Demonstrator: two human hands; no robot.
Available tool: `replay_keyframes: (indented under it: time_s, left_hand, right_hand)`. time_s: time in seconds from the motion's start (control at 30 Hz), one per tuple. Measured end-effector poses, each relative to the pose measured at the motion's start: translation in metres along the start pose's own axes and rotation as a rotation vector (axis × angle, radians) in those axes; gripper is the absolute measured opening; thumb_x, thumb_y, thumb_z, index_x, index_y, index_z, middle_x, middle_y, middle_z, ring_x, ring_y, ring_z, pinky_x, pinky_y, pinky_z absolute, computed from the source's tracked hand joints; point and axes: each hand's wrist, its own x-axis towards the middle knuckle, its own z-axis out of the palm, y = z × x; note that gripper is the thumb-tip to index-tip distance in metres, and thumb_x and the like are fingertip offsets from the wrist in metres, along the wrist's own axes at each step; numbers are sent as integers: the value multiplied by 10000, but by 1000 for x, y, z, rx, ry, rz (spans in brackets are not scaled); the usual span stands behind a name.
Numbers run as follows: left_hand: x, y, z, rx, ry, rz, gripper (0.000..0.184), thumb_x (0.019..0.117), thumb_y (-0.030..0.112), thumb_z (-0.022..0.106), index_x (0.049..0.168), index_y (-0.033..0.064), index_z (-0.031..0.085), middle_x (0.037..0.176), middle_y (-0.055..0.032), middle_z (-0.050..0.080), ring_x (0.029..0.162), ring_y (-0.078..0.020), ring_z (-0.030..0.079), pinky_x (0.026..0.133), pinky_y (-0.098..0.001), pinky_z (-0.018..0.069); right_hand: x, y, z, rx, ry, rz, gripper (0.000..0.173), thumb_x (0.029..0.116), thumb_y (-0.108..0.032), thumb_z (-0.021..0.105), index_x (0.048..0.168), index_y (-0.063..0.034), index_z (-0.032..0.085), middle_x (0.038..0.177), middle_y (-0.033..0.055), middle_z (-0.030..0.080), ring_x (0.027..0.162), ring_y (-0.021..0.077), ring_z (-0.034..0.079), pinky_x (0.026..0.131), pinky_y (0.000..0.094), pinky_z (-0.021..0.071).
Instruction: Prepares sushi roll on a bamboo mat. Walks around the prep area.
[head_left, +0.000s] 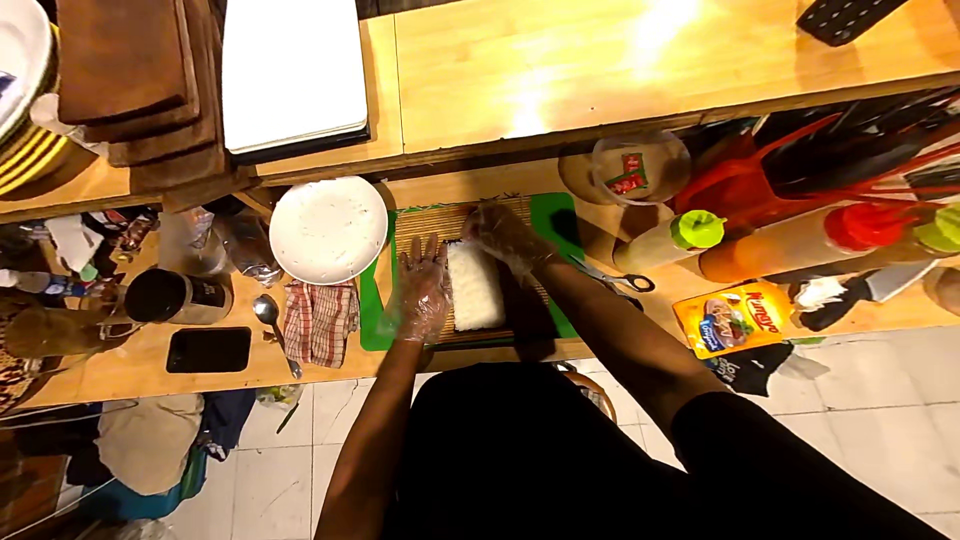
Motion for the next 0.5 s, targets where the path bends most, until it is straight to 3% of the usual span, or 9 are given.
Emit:
replay_keyframes:
  time_s: [0.07, 0.27, 0.37, 0.5]
  left_hand:
    - [1, 0, 1, -9, 4, -7, 535, 1074, 277, 346, 1590, 141, 377, 1698, -7, 246, 1587, -257, 117, 1267, -595, 78]
    - [-2, 5, -8, -3, -32, -7, 535, 1077, 267, 331, 1597, 143, 363, 1702, -1, 234, 1589, -253, 108, 1267, -589, 87]
    - [-2, 4, -8, -1, -29, -10, 539, 1079, 274, 324, 1602, 144, 353, 1705, 4, 224, 1590, -247, 100, 1271, -582, 82]
    - [2, 2, -5, 23, -35, -14, 536, 1077, 281, 333, 1593, 138, 371, 1698, -17, 245, 1585, -262, 128, 1261, -595, 99]
  right_hand:
    - [1, 3, -9, 102, 16, 9, 126, 940, -119, 693, 1018, -28, 734, 1030, 125, 715, 986, 212, 683, 915, 426, 572]
    - [4, 6, -3, -261, 9, -40, 178, 954, -203, 685, 985, -39, 746, 1050, 175, 711, 1026, 318, 680, 943, 530, 542]
    - [2, 3, -4, -226, 10, -61, 154, 952, -167, 668, 970, -27, 730, 1026, 164, 708, 1009, 297, 678, 932, 505, 543]
    - [1, -3, -11, -178, 1, -39, 170, 969, -175, 660, 1039, -42, 739, 1071, 150, 704, 1037, 270, 676, 945, 472, 552]
